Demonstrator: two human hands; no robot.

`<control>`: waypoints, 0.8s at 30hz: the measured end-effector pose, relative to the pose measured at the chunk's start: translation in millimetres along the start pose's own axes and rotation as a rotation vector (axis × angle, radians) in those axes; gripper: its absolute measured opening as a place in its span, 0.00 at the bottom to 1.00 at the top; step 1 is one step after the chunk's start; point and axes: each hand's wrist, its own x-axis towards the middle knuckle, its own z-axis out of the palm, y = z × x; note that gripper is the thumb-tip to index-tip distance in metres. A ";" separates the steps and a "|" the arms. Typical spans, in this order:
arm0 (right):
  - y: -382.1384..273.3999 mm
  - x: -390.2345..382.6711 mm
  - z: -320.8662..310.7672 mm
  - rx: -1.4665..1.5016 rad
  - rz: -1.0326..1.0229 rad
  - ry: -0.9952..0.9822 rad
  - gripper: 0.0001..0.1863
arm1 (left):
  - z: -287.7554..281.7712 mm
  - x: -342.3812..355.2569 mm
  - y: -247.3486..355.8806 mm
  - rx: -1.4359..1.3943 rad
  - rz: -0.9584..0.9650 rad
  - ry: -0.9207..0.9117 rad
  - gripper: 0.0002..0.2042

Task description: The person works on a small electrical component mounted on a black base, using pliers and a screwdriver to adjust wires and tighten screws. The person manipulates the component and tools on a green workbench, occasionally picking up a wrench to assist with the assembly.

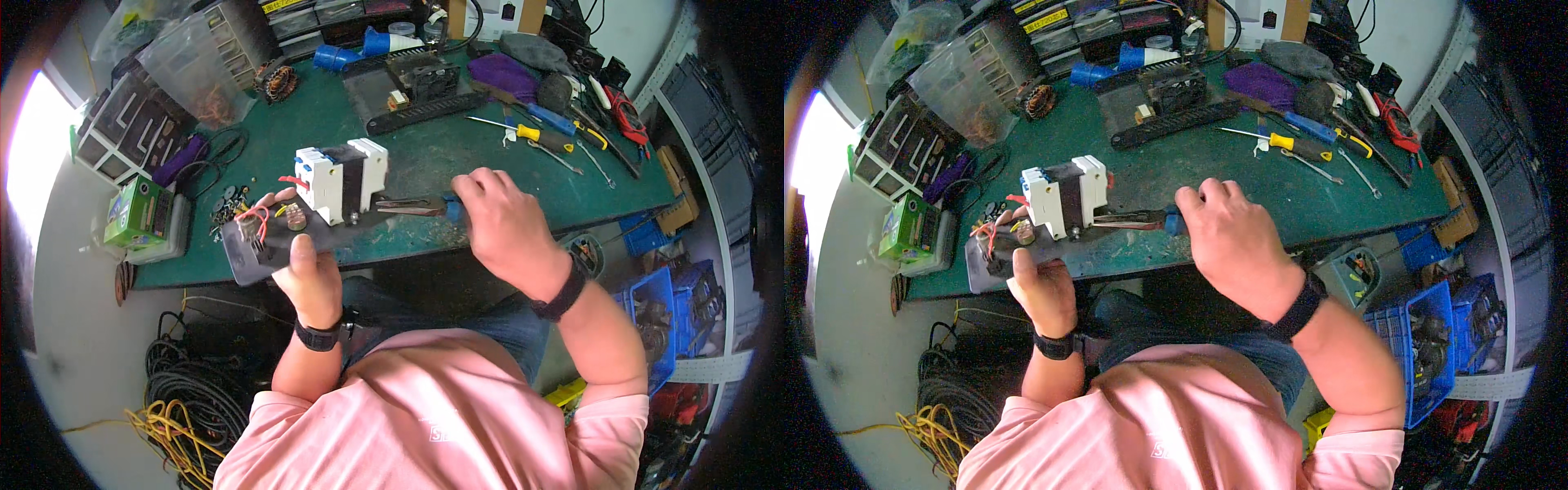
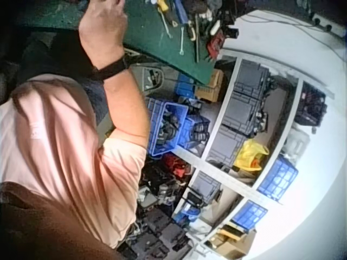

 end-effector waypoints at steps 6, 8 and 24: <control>-16.0 1.7 6.1 0.008 0.034 0.004 0.05 | 14.6 0.4 5.6 0.297 0.313 0.003 0.41; -19.0 2.9 8.3 0.018 0.048 0.017 0.05 | 17.2 -2.3 12.1 0.434 0.300 0.016 0.44; -34.5 1.9 5.1 -0.097 0.057 0.058 0.05 | 23.6 -7.6 27.1 0.487 0.291 0.038 0.51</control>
